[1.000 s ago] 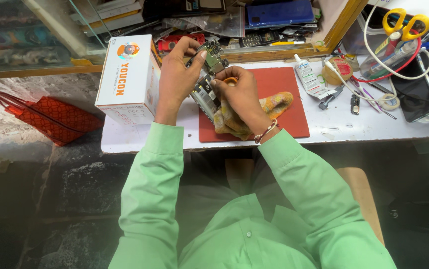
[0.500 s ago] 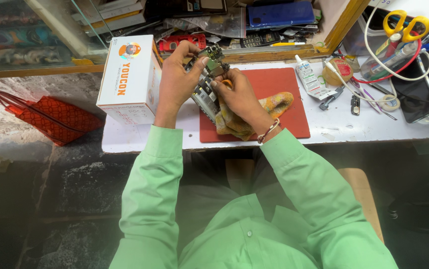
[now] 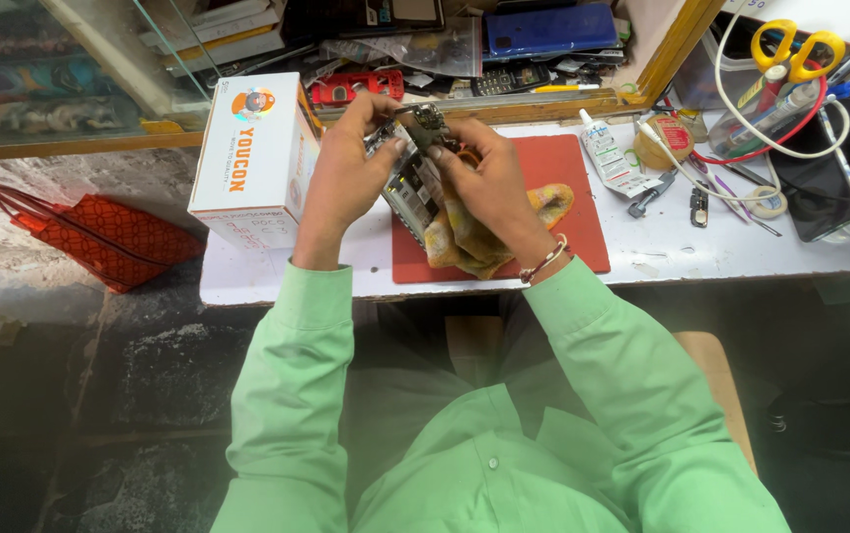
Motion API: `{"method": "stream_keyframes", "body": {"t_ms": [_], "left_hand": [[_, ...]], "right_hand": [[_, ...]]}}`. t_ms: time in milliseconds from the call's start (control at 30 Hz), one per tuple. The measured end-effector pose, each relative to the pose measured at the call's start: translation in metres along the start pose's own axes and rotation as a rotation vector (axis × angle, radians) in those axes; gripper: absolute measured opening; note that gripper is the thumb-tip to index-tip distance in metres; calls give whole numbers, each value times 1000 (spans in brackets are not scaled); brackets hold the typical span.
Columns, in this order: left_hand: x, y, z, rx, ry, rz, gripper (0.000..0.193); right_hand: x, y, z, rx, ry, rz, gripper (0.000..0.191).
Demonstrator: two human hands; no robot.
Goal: The person removes a screen protector from a smartphone, cleans the device with a cloth, and uses a heat gun to warm the screen. The person then disassembles the phone, removes the motherboard, and places it on the workbench.
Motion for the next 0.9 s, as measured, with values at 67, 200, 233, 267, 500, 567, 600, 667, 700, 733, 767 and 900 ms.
{"method": "stream_keyframes", "body": {"t_ms": [67,200,233,267,500,567,600,667,700,733,767,900], "left_hand": [[0,-4,-3,15,-1,-119,33],[-3,-15,-6,-48,-2,-266,35],[-6,-17,-4,-72,-33,-256,36],[-12,-21,-4,-119,-75,-202,38],[10,-66,37,-374,-549,-175,40],[19,-80,47,-435,-634,-148,40],[25,-87,53,-456,-671,-165,39],[35,-100,63,-499,-712,-198,39],[39,-106,67,-520,-715,-216,38],[42,-111,70,-540,-717,-235,37],[44,-116,73,-544,-736,-250,40],[44,-130,80,-522,-759,-311,51]], "right_hand": [[12,-5,2,-17,-159,-48,20],[48,-24,5,-55,-424,-168,23],[58,-32,5,-76,-467,-199,25],[68,-40,5,-96,-510,-231,28],[96,-79,9,-171,-829,-289,44],[89,-86,8,-151,-885,-234,45],[85,-89,6,-140,-913,-206,45],[81,-96,4,-125,-925,-190,46],[79,-99,4,-117,-930,-181,46],[78,-101,4,-109,-935,-177,46],[77,-103,5,-103,-941,-174,47],[77,-111,12,-46,-909,-110,49]]}}
Point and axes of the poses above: each hand's wrist, its own y-axis towards the middle knuckle, its own z-axis out of the palm, x = y × z, the point moved 9 cm from there along y, towards the middle knuckle, and after that the axes turned 2 degrees about x, right-handed, at the moved point
